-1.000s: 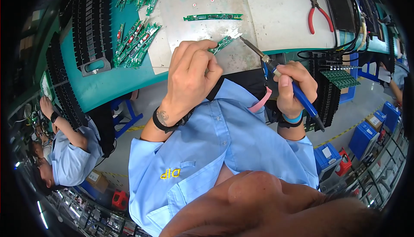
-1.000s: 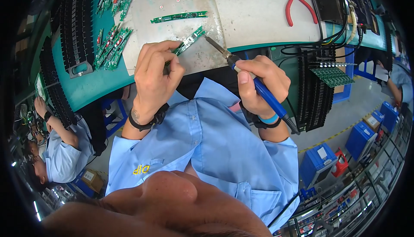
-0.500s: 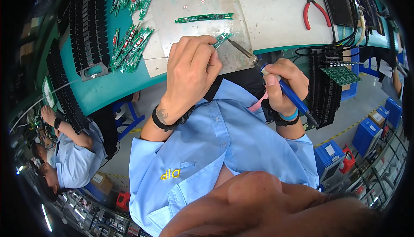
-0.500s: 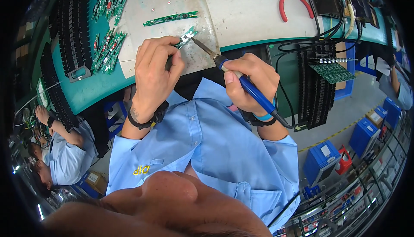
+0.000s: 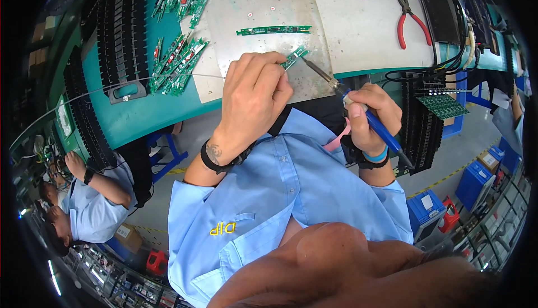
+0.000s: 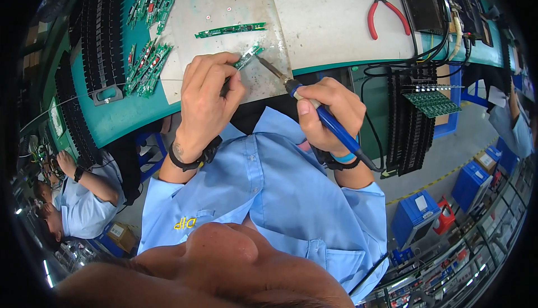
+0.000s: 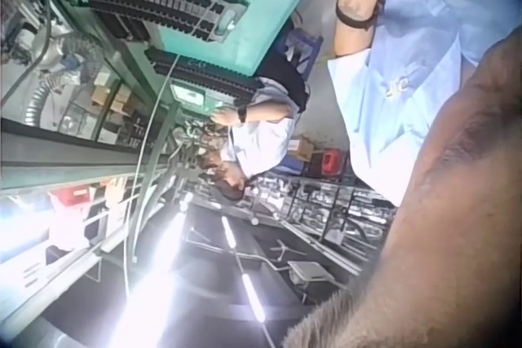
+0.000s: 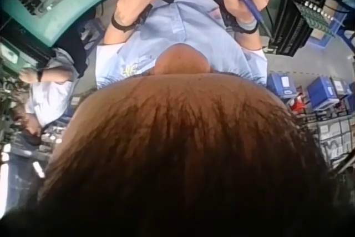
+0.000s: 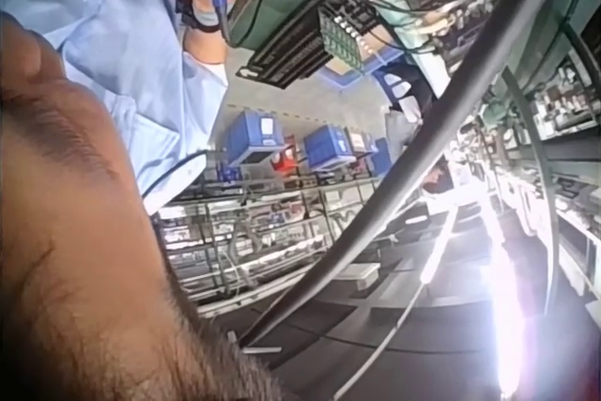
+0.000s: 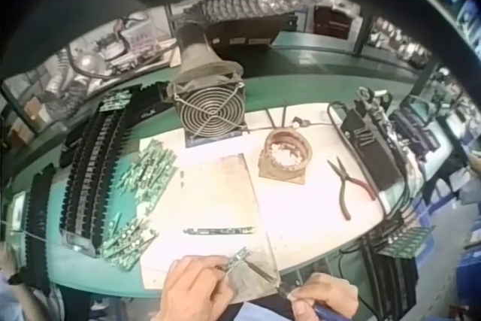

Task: Soldering small electronic components onto printed circuit board strips.

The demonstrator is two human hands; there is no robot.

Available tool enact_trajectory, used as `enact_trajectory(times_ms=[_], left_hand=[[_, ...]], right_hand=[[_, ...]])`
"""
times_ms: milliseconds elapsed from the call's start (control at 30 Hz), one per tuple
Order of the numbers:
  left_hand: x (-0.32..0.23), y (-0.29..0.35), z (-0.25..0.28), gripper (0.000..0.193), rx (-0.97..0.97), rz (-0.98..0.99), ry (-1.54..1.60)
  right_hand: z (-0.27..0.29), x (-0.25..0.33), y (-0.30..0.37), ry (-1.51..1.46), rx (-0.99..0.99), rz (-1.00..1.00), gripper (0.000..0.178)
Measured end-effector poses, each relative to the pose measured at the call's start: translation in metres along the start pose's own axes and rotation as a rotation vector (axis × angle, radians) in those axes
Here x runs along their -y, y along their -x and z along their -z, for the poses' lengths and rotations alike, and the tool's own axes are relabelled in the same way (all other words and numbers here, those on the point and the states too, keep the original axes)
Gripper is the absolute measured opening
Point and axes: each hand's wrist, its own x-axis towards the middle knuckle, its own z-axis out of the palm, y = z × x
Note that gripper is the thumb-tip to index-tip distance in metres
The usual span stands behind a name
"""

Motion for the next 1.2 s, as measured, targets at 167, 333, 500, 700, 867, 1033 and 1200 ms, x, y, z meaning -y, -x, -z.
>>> enact_trajectory(times_ms=[167,333,500,700,867,1033,1200], left_hand=[[0.019,-0.006,0.017,0.021,-0.12,0.048,-0.201],[-0.006,-0.014,0.024,0.023,-0.061,0.042,-0.235],[-0.008,-0.004,0.011,0.024,0.168,0.143,-0.173],[-0.001,0.004,0.022,0.024,0.091,0.322,0.327],[0.003,0.007,0.035,0.027,0.159,0.667,1.246],[0.034,0.013,0.037,0.03,0.206,0.769,1.896],[0.042,0.019,0.032,0.03,0.224,0.755,2.166]], right_hand=[[0.007,0.001,0.001,0.035,-0.056,-0.016,0.015],[0.01,0.001,0.003,0.069,-0.106,-0.03,0.018],[0.01,0.001,0.01,0.047,-0.148,-0.013,0.018],[0.004,-0.007,0.003,-0.031,-0.239,-0.024,0.026],[-0.015,-0.005,-0.005,-0.086,-0.188,-0.002,0.033],[-0.029,-0.001,-0.007,-0.17,-0.194,0.027,0.029],[-0.03,0.0,-0.004,-0.151,-0.174,-0.006,0.029]])
